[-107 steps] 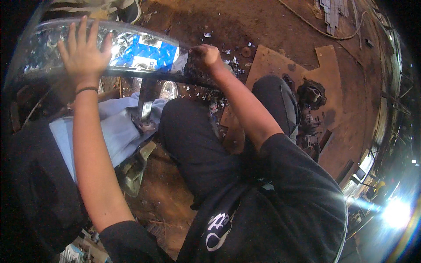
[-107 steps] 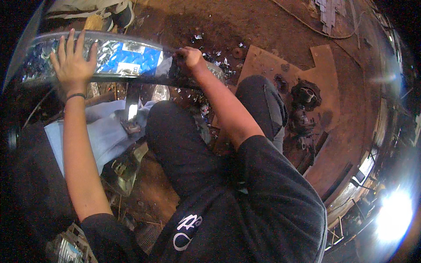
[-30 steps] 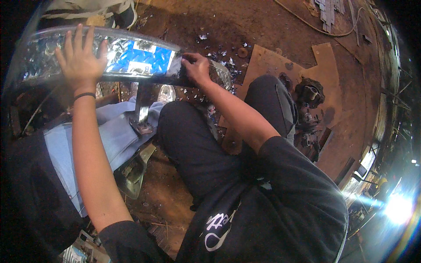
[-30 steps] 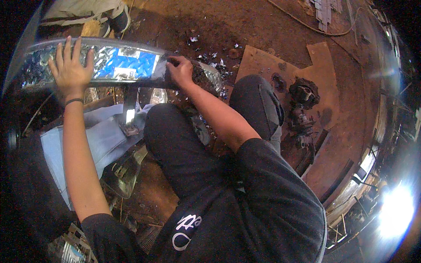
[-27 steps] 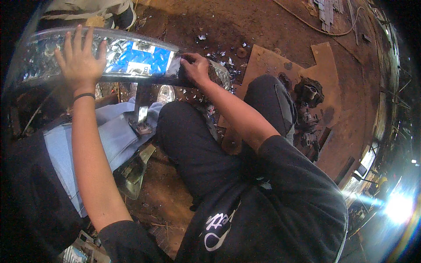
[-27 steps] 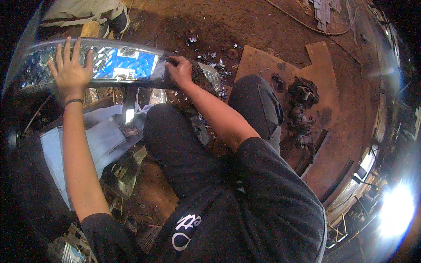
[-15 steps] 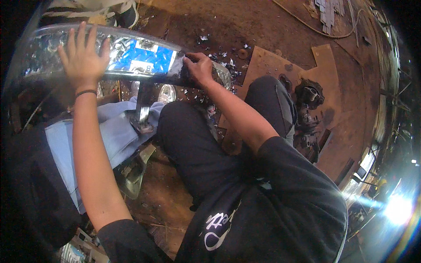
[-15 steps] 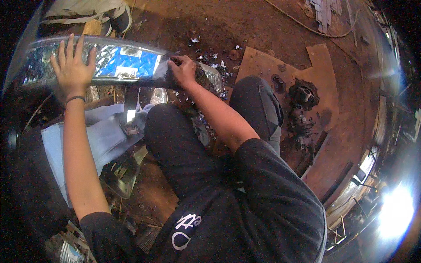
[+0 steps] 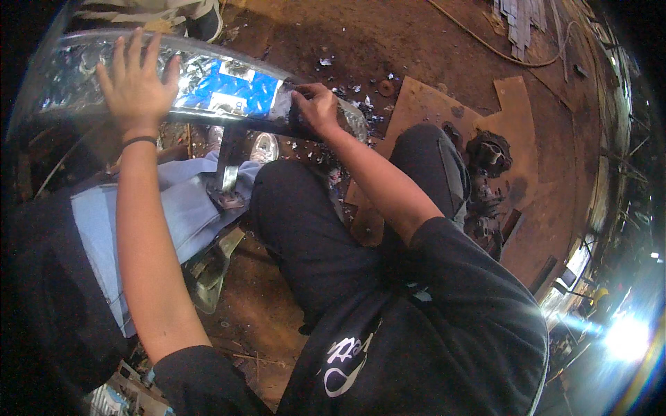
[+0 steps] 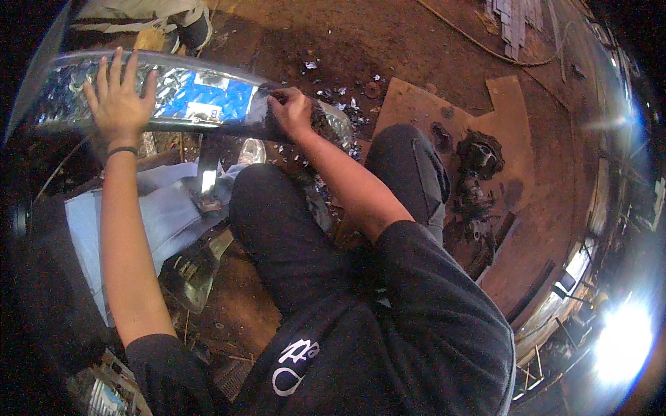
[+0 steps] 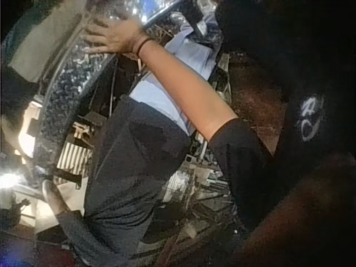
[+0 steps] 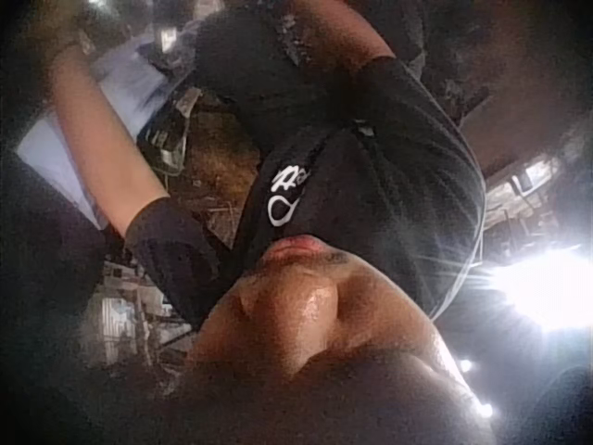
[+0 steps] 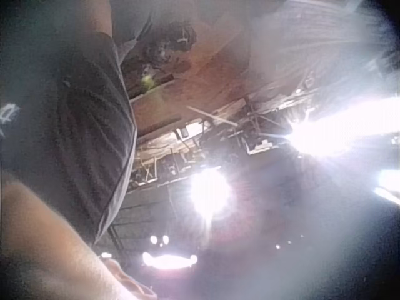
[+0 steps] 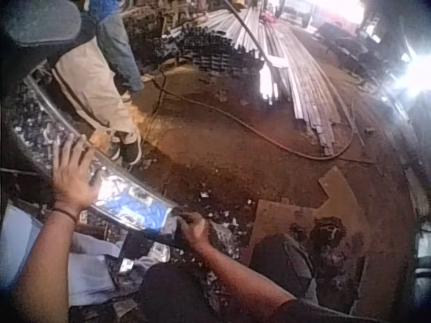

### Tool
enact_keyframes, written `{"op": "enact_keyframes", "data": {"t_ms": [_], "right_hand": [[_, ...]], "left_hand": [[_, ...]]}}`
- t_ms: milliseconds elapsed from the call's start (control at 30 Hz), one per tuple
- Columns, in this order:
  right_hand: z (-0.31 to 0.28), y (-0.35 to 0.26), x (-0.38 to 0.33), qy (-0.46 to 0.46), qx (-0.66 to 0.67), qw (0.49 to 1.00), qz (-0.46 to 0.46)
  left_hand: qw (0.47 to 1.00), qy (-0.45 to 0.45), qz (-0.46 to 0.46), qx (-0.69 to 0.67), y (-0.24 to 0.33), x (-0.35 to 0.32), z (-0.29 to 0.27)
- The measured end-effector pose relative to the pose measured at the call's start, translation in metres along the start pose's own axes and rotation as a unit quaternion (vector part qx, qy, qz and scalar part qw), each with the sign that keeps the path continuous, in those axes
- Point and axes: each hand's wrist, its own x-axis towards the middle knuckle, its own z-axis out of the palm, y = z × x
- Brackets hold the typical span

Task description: The person sits on the floor and scrapes a blue protective film off a curved metal frame using a small handheld tool. They hold the frame steady with one hand while peeling away the film with the other, occasionally adjusting their grip to reach different sections.

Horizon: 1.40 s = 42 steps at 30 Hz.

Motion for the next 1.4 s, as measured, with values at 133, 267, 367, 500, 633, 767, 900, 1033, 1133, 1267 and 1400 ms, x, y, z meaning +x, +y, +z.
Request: {"op": "enact_keyframes", "data": {"t_ms": [133, 267, 367, 500, 633, 767, 900, 1033, 1133, 1267, 1400], "right_hand": [[0.002, -0.002, -0.003, -0.001, -0.009, 0.999, -0.036], [0.002, 0.000, -0.004, 0.006, -0.038, 0.996, -0.076], [0.004, 0.008, -0.003, 0.021, -0.017, 0.999, -0.045], [-0.001, 0.002, -0.003, -0.008, -0.002, 0.999, 0.042], [-0.001, 0.007, 0.008, 0.011, -0.024, 1.000, -0.010], [-0.002, -0.007, 0.011, -0.028, -0.111, 0.993, -0.035], [0.001, -0.006, 0.021, -0.050, -0.236, 0.969, -0.061], [0.005, -0.025, 0.015, -0.073, -0.280, 0.957, -0.025], [0.006, -0.033, 0.013, -0.077, -0.284, 0.956, -0.010], [0.009, -0.018, 0.014, -0.067, -0.239, 0.969, -0.018], [-0.001, -0.006, 0.012, -0.015, -0.147, 0.989, -0.030]], "left_hand": [[1.000, 0.007, 0.002, 0.006, 0.000, -0.001, 0.002], [1.000, 0.018, 0.005, 0.008, 0.000, 0.000, 0.003], [1.000, 0.028, 0.008, 0.000, -0.001, 0.001, 0.005], [0.999, 0.031, 0.010, 0.006, -0.004, -0.002, 0.007], [0.999, 0.030, 0.010, 0.004, -0.001, 0.000, 0.005], [1.000, 0.017, 0.006, 0.004, -0.004, -0.002, 0.005], [1.000, 0.017, 0.004, -0.002, 0.000, 0.001, 0.003], [1.000, 0.016, 0.002, -0.004, -0.001, -0.002, 0.003], [1.000, 0.018, 0.003, -0.004, -0.001, -0.002, 0.004], [0.999, 0.036, 0.005, -0.012, -0.001, -0.001, 0.005], [0.999, 0.031, 0.006, -0.016, -0.002, -0.003, 0.005]]}}
